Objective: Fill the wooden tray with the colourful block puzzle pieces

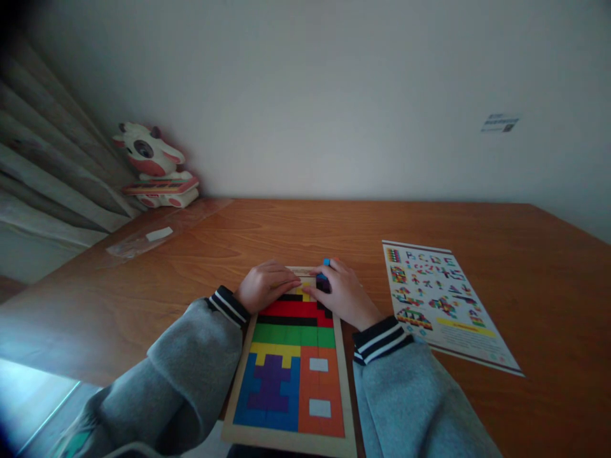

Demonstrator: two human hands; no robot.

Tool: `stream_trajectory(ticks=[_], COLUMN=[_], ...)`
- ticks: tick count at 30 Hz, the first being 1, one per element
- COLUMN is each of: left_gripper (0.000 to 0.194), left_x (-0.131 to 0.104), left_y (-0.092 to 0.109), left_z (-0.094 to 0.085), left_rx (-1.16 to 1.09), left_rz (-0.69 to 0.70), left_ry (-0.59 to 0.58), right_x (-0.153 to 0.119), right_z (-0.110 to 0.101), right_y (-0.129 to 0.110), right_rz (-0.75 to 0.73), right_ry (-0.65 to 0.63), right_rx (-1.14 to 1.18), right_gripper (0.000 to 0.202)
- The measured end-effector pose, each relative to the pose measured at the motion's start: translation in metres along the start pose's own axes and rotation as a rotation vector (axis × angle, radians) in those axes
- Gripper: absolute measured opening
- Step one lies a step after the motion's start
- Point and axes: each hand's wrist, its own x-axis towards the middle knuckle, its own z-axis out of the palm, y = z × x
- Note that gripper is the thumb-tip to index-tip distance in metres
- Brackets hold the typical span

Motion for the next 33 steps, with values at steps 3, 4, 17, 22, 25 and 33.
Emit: stream_trajectory(ticks=[3, 4, 17, 22, 25, 33], left_gripper=[0.028, 0.029, 0.038, 0.036, 0.035, 0.032], left_x=[0.001, 0.001, 0.004, 0.004, 0.003, 0.001], left_y=[0.003, 0.004, 0.009, 0.010, 0.008, 0.002], left_z=[-0.002, -0.002, -0.004, -0.005, -0.002, 0.002], left_rx=[0.005, 0.007, 0.088, 0.089, 0.103, 0.133], left_rz=[-0.024, -0.039, -0.214, -0.225, -0.242, -0.243], left_ry=[0.006, 0.013, 0.056, 0.011, 0.002, 0.006], right_x=[0.003, 0.004, 0.007, 0.006, 0.005, 0.001], right_z=[-0.008, -0.011, -0.018, -0.021, -0.022, -0.003], right_y=[-0.001, -0.001, 0.018, 0.009, 0.002, -0.004], right_rz=[0.055, 0.078, 0.419, 0.359, 0.290, 0.166], right_ry=[0.097, 0.140, 0.470, 0.290, 0.260, 0.063], right_rx=[0.120, 0.152, 0.582, 0.500, 0.353, 0.412], right_gripper=[0.028, 0.029, 0.043, 0.038, 0.040, 0.021])
